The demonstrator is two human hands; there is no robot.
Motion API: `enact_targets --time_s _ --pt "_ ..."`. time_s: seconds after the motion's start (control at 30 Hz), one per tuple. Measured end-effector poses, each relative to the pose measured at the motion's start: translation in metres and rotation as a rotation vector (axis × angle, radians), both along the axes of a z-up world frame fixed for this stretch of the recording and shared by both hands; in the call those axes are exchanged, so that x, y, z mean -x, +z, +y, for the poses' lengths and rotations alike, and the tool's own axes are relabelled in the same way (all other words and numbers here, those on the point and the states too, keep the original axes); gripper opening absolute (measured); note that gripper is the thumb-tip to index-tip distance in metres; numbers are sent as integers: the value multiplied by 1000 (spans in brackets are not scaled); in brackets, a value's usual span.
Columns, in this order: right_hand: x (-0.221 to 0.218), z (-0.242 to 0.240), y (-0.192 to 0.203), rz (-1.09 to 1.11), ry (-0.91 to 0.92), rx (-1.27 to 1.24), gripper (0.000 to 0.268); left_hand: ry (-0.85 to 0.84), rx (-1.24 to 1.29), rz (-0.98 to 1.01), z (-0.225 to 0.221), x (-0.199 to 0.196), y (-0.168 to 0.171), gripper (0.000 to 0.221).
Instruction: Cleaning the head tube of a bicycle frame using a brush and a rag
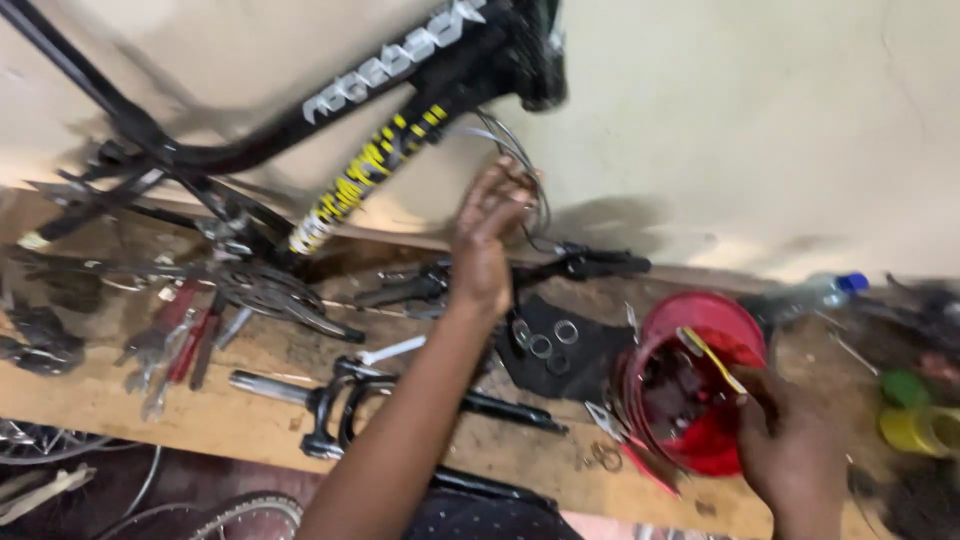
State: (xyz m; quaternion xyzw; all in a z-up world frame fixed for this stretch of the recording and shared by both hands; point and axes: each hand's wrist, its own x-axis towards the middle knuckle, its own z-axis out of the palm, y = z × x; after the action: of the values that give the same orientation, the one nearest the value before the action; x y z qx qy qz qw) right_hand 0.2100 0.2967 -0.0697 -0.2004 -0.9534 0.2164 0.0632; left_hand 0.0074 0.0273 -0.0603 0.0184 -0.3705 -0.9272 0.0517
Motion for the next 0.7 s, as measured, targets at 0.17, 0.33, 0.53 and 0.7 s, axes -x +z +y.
enact_targets --time_s 0.17,0.33,0.53,0.7 --pt "-26 7 -16 -58 -64 5 44 83 196 -174 -9 -43 15 44" --pt "-25 -4 -15 -107 -12 52 43 -32 188 -149 21 -72 -10 35" --pt "-38 13 -10 -99 44 45 36 -638 558 -99 51 -106 -13 33" --pt "-40 12 -3 -96 118 118 30 -884 500 -75 74 -121 -20 73"
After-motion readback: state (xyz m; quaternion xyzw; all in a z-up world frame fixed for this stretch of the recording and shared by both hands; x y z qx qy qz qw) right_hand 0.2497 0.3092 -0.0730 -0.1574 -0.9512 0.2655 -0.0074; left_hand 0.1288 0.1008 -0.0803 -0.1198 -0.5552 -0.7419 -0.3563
